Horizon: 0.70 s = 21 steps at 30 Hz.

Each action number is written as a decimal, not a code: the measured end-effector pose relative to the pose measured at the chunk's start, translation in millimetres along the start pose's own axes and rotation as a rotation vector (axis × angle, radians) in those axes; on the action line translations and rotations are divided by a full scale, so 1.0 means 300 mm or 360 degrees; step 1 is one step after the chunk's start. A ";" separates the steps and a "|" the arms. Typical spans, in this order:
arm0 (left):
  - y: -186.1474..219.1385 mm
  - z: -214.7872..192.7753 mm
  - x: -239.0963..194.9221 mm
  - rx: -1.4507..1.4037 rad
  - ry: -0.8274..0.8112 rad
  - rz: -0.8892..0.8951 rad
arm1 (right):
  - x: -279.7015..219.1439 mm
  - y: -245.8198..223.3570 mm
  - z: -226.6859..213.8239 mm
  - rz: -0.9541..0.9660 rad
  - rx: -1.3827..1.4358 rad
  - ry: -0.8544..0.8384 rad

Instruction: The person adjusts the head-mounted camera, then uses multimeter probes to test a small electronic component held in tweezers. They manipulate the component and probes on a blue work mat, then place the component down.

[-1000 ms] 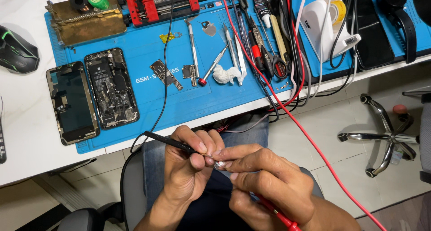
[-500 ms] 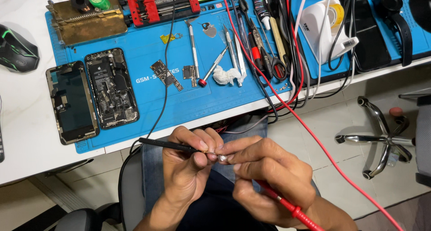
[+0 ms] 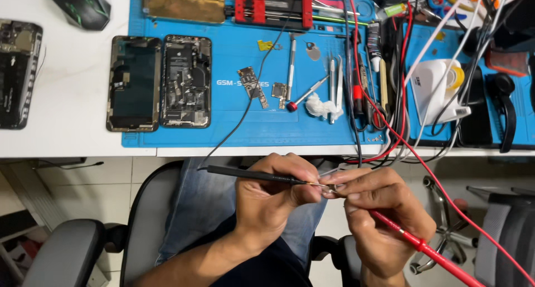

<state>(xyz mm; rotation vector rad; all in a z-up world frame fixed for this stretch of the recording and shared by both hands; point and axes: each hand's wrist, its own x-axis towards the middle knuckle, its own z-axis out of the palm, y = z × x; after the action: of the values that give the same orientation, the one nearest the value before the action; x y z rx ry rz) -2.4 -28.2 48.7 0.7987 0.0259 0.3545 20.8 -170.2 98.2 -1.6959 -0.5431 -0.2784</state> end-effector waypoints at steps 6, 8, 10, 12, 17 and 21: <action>0.007 0.006 0.001 0.0057 -0.0007 0.0064 | -0.010 0.033 0.003 0.0071 0.0078 0.0064; 0.002 0.008 0.001 0.0094 0.0000 0.0091 | -0.011 0.037 0.005 0.0076 0.0063 0.0079; 0.003 0.009 0.002 0.0136 0.0008 0.0119 | -0.012 0.044 0.006 0.0081 0.0054 0.0094; 0.010 0.013 0.005 0.0206 -0.0006 0.0136 | -0.013 0.051 0.005 0.0075 0.0060 0.0114; 0.010 0.014 0.009 0.0263 -0.0021 0.0164 | -0.011 0.053 0.001 0.0069 0.0013 0.0102; 0.014 0.015 0.012 0.0343 -0.0040 0.0214 | -0.011 0.055 0.002 0.0057 0.0048 0.0071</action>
<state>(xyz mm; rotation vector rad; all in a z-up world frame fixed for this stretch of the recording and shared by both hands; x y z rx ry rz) 0.3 -27.6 55.4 1.0210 -0.0135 0.4743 26.2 -172.1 82.3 -1.6650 -0.4811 -0.2801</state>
